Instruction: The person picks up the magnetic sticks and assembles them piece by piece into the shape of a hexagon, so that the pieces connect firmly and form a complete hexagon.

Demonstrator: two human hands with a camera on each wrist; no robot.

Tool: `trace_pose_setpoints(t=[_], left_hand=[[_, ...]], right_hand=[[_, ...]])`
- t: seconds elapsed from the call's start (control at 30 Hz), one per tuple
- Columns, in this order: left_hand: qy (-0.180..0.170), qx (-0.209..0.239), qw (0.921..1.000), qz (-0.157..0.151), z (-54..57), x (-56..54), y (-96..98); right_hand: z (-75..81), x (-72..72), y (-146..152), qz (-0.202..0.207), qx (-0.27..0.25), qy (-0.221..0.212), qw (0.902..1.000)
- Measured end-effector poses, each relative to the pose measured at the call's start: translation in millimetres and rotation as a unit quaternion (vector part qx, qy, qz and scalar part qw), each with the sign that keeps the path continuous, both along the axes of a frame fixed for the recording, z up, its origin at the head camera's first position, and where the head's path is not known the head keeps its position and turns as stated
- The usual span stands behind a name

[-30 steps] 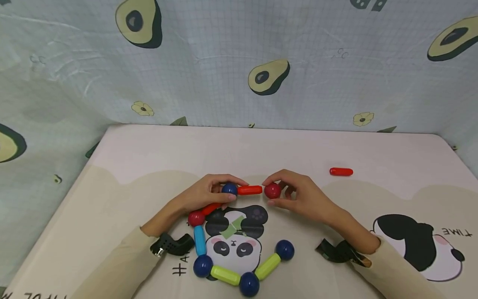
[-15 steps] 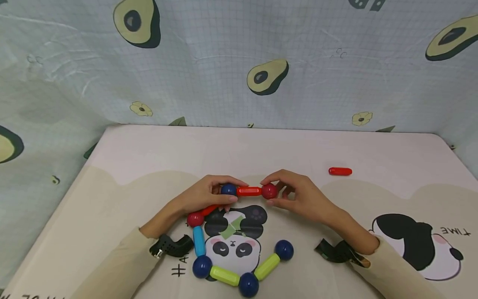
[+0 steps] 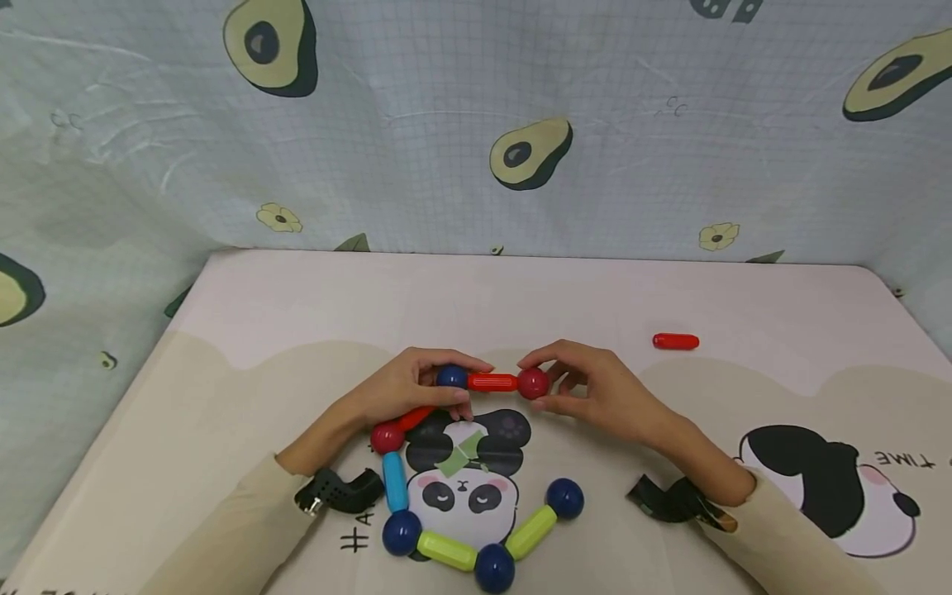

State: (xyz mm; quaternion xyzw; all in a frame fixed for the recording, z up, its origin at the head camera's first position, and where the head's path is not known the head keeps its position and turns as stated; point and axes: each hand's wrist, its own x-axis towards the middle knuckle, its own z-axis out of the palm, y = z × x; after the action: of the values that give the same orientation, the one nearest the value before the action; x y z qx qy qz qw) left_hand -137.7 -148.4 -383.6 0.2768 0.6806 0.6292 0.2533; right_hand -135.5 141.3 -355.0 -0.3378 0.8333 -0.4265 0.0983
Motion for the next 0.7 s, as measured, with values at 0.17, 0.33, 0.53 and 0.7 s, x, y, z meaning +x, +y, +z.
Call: trace_pose_setpoints(t=[0.17,0.33,0.53,0.7], left_hand=[[0.013,-0.005,0.9999,-0.005,0.6,0.6,0.9],[0.025,-0.007,0.9997,-0.005,0.4,0.5,1.2],[0.037,0.012,0.9989,-0.026,0.2,-0.7,1.0],[0.041,0.021,0.9983,-0.037,0.5,-1.1,1.4]], right_hand=[[-0.7,0.7,-1.1,-0.005,-0.002,0.010,0.9999],[-0.6,1.4,-1.4,-0.012,0.000,0.008,0.9999],[0.1,1.7,-1.5,-0.012,-0.004,0.008,0.9999],[0.1,1.3,-1.5,-0.008,-0.007,0.007,0.9999]])
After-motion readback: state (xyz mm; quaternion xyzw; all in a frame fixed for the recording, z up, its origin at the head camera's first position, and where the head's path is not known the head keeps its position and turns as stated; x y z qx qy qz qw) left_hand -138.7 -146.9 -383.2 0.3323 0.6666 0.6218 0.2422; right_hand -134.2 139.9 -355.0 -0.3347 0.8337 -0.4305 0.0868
